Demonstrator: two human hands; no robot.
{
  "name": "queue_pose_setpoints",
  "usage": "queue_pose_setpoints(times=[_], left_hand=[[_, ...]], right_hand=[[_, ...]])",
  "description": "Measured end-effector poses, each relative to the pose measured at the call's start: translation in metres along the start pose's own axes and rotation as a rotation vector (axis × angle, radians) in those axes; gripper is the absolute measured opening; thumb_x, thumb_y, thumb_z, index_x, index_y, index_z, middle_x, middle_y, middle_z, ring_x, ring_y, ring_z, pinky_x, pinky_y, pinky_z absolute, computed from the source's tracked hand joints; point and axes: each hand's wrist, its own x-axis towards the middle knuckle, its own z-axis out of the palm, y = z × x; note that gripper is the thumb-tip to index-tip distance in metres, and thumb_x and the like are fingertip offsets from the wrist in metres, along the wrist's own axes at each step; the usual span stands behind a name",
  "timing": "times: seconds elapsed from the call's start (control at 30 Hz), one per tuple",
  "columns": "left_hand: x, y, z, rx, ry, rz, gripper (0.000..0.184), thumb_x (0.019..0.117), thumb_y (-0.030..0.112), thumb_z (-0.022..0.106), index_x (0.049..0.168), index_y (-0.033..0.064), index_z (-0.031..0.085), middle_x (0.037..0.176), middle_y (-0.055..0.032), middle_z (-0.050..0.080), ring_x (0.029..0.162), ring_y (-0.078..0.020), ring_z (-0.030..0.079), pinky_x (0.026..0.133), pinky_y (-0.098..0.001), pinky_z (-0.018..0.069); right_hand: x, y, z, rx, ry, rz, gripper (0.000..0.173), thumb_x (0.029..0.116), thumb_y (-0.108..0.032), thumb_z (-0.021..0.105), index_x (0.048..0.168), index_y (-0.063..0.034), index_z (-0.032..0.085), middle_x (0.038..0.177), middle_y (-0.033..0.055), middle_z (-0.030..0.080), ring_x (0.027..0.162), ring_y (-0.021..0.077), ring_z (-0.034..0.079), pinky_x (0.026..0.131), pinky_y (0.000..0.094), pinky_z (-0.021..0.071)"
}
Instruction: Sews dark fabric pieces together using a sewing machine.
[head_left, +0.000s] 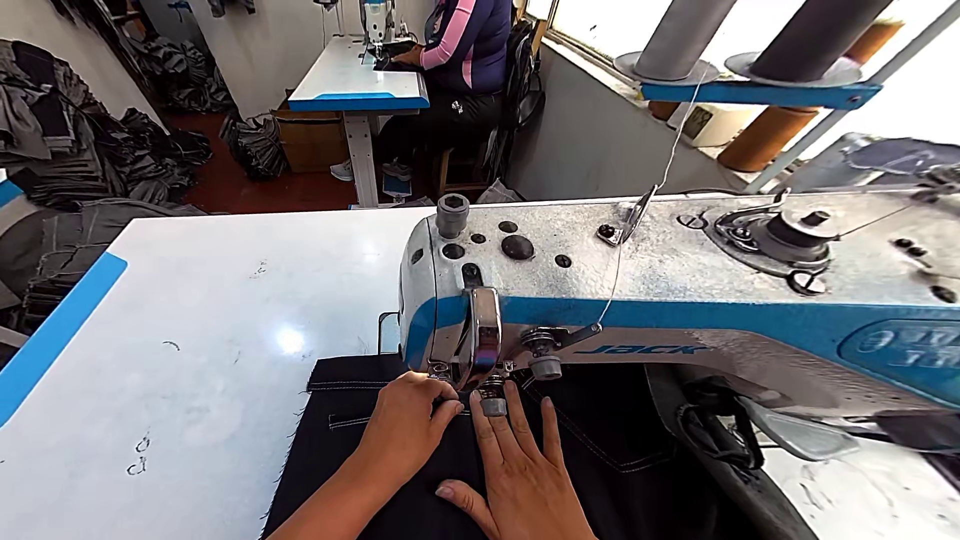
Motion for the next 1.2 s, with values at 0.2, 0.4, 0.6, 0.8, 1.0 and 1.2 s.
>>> queue_pose_setpoints(times=[0.2,0.4,0.6,0.8,1.0,1.2], left_hand=[[0.007,0.009,-0.013,-0.012,-0.159,-0.108,0.021,0.0979,0.024,0.066,0.094,0.0062,0.077,0.088,-0.0078,0.073,0.087,-0.0191,0.068,0.084,-0.0363,0.0527],[0.008,0.008,-0.010,-0.032,-0.144,-0.136,0.019,0.0960,0.025,0.069,0.094,0.0089,0.078,0.088,-0.0049,0.074,0.085,-0.0153,0.069,0.083,-0.0327,0.0534],[0.009,0.006,-0.013,-0.057,-0.182,-0.142,0.019,0.0975,0.025,0.068,0.096,0.0078,0.077,0.088,-0.0051,0.073,0.085,-0.0141,0.067,0.083,-0.0319,0.0528],[0.010,0.005,-0.013,-0.061,-0.197,-0.156,0.018,0.0973,0.024,0.069,0.095,0.0079,0.076,0.087,-0.0039,0.072,0.083,-0.0131,0.066,0.082,-0.0312,0.0523],[0.008,0.006,-0.013,-0.063,-0.184,-0.130,0.020,0.0979,0.023,0.068,0.097,0.0052,0.077,0.092,-0.0073,0.074,0.088,-0.0169,0.069,0.086,-0.0344,0.0538],[-0.002,-0.003,-0.026,0.133,-0.183,0.020,0.030,0.0960,0.029,0.070,0.114,0.0048,0.074,0.107,-0.0140,0.072,0.099,-0.0277,0.070,0.092,-0.0438,0.0550]], right_hand=[[-0.001,0.000,0.000,-0.010,-0.008,-0.002,0.114,0.0889,-0.087,0.012,0.147,0.0020,0.052,0.154,0.0160,0.051,0.146,0.0414,0.043,0.114,0.0755,0.0222],[-0.001,0.001,0.003,-0.013,0.010,-0.006,0.113,0.0890,-0.086,0.011,0.147,0.0012,0.053,0.154,0.0142,0.052,0.146,0.0405,0.044,0.114,0.0742,0.0241],[-0.002,0.004,0.005,0.012,0.008,-0.016,0.109,0.0911,-0.084,0.012,0.148,-0.0016,0.054,0.155,0.0117,0.051,0.147,0.0389,0.042,0.114,0.0739,0.0235],[-0.002,0.005,0.005,0.019,-0.004,-0.015,0.105,0.0925,-0.083,0.013,0.149,-0.0039,0.053,0.156,0.0091,0.050,0.149,0.0365,0.040,0.116,0.0733,0.0211],[0.007,0.004,-0.011,0.293,0.204,-0.018,0.056,0.1064,-0.050,0.041,0.121,-0.0060,0.073,0.125,0.0097,0.073,0.125,0.0324,0.065,0.111,0.0546,0.0451],[0.005,0.004,0.000,0.146,0.221,-0.092,0.036,0.1049,-0.033,0.050,0.109,-0.0113,0.079,0.117,0.0034,0.077,0.111,0.0219,0.072,0.096,0.0333,0.0568]])
